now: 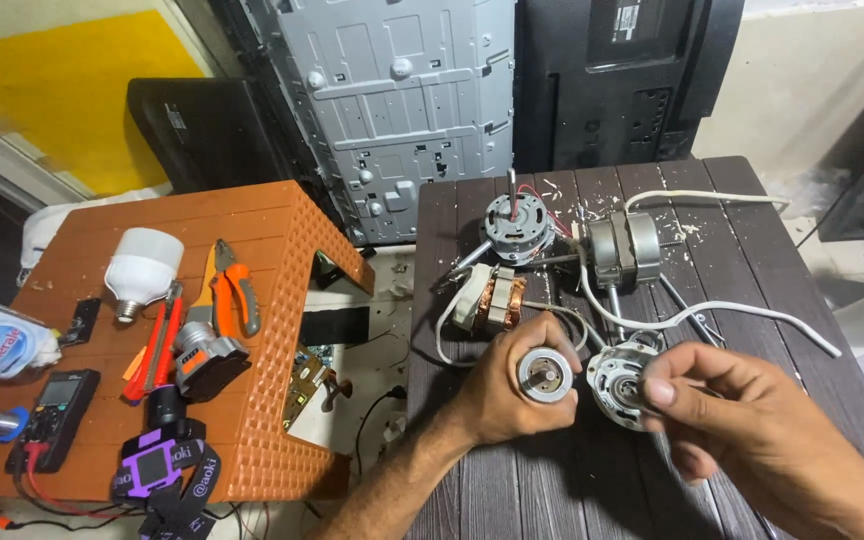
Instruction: The person uses a small metal tool to scrape and clean the interior of a cylindrical electrical component held in their left hand. They repeatedly rotate the component and scrape its inner surface while working at a cluttered table with other disassembled parts and tools nearby.
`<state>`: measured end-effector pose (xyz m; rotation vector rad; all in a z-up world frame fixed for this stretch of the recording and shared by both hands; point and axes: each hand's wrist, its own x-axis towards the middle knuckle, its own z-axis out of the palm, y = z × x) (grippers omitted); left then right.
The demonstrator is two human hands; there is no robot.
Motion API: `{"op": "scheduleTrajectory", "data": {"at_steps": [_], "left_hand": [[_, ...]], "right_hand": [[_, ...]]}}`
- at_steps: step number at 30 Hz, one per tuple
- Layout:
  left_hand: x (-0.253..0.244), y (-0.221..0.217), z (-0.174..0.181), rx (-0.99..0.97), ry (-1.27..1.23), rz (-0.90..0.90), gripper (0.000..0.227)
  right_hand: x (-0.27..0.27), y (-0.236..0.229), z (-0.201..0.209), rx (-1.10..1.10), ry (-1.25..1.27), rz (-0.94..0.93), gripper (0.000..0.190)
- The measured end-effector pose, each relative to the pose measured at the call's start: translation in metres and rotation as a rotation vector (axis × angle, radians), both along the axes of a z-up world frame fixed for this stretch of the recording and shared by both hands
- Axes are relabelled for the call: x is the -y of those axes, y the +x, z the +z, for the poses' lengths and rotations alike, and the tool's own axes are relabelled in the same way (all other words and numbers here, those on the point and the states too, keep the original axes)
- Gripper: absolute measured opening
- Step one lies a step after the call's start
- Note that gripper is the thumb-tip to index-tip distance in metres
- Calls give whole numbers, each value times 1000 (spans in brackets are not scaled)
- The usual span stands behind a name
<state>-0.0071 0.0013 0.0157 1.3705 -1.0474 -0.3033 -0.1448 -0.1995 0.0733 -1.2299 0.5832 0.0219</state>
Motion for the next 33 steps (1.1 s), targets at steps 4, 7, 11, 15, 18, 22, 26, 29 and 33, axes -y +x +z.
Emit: {"op": "scheduleTrajectory", "data": {"at_steps": [4, 7, 11, 15, 18, 22, 26, 29, 33], "left_hand": [[-1, 2, -4, -31, -8, -22, 29], [-3, 2, 7, -1, 6, -14, 30], [-4, 2, 6, -49, 4, -26, 32], [-3, 3, -2, -68, -22, -24, 33], [-2, 2, 4, -55, -19, -32, 32], [-4, 2, 7, -79, 15, -21, 33], [-8, 2, 11, -128, -26, -63, 33], [-9, 2, 15, -140, -21, -51, 32], [-7, 3, 9, -81, -19, -20, 30]], "right_hand": [[-7, 4, 6, 58, 124, 61, 36], [-20, 12, 21, -84, 83, -56, 33], [-13, 10, -2, -35, 106, -34, 27], [-16, 13, -4, 47, 95, -22, 22], [-31, 18, 6, 239, -134, -12, 23], [-46, 20, 23, 291, -836, 50, 31], [-44, 25, 15, 195, -694, 20, 10], [-34, 27, 11, 224, -447, -19, 15], [-25, 26, 6, 224, -245, 17, 18]]}}
